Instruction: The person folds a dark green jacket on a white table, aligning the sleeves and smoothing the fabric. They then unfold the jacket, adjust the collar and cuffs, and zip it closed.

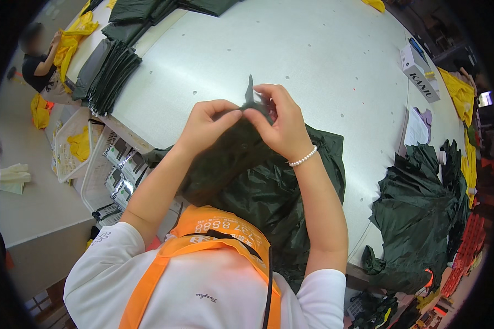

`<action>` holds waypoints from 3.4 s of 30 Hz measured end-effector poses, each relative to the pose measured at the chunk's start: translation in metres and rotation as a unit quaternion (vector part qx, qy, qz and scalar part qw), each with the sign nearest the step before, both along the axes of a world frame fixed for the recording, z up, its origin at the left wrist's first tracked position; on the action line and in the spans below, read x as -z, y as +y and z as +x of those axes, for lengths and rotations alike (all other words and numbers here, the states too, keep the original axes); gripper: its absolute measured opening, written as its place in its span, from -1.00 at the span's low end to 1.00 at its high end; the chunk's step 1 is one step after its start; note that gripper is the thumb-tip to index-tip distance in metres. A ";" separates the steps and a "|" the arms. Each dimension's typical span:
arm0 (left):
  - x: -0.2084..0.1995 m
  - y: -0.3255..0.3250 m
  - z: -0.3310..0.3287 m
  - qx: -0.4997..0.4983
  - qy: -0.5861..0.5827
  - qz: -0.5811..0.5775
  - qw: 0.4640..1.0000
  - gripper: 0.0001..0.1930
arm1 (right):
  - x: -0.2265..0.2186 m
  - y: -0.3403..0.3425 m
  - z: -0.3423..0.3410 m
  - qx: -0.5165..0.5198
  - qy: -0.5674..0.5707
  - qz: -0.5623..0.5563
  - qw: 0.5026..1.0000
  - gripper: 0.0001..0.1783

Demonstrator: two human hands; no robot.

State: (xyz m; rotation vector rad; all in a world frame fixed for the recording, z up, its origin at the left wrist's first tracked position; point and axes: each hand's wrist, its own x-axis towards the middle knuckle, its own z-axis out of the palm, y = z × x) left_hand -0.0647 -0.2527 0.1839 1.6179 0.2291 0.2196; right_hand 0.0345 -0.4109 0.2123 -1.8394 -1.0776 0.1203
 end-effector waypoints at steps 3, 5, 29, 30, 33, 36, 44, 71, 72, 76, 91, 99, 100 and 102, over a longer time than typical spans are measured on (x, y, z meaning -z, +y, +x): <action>-0.001 -0.007 0.001 -0.044 -0.056 0.131 0.989 -0.85 | 0.001 0.003 0.006 -0.029 -0.027 -0.026 0.999 -0.86; 0.001 -0.009 0.002 -0.063 -0.087 0.213 0.971 -0.85 | 0.002 0.003 0.011 -0.040 -0.027 -0.034 0.998 -0.93; -0.003 -0.004 0.001 -0.062 0.014 -0.125 0.990 -0.85 | 0.022 0.003 -0.015 0.101 0.042 0.078 0.991 -0.74; -0.001 -0.003 0.000 -0.069 0.014 -0.128 0.989 -0.85 | 0.020 0.004 -0.019 0.097 0.079 0.074 0.989 -0.68; 0.005 -0.003 0.003 -0.082 -0.014 -0.114 0.990 -0.82 | 0.029 0.000 -0.022 0.083 0.070 0.058 0.992 -0.58; 0.004 -0.004 0.004 -0.082 -0.022 -0.114 0.990 -0.82 | 0.030 -0.002 -0.024 0.080 0.037 0.047 0.995 -0.71; 0.006 -0.004 0.004 -0.094 -0.012 -0.116 0.989 -0.85 | 0.036 0.004 -0.032 0.074 0.035 0.087 0.993 -0.76; 0.006 -0.008 0.004 -0.160 -0.033 0.095 0.982 -0.84 | 0.042 -0.032 -0.003 0.262 0.074 0.056 0.961 -0.65; 0.012 -0.001 0.004 -0.179 -0.046 0.128 0.974 -0.83 | 0.054 -0.052 0.011 0.322 0.074 0.014 0.944 -0.61; 0.034 0.026 0.008 -0.196 -0.026 0.100 0.975 -0.83 | 0.153 -0.194 0.070 0.547 0.079 -0.152 0.819 -0.74; 0.097 -0.107 0.060 0.055 0.122 0.339 0.931 -0.72 | 0.234 -0.283 0.034 0.547 0.220 -0.185 0.786 -0.69; 0.101 -0.243 0.060 0.188 0.042 0.487 0.852 -0.48 | 0.248 -0.453 -0.040 0.671 0.059 -0.250 0.695 -0.69; 0.105 -0.250 0.064 0.214 0.111 0.500 0.832 -0.47 | 0.253 -0.473 -0.052 0.686 0.056 -0.280 0.669 -0.69; 0.114 -0.257 0.074 0.252 0.250 0.516 0.780 -0.43 | 0.242 -0.481 -0.061 0.691 -0.030 -0.353 0.631 -0.67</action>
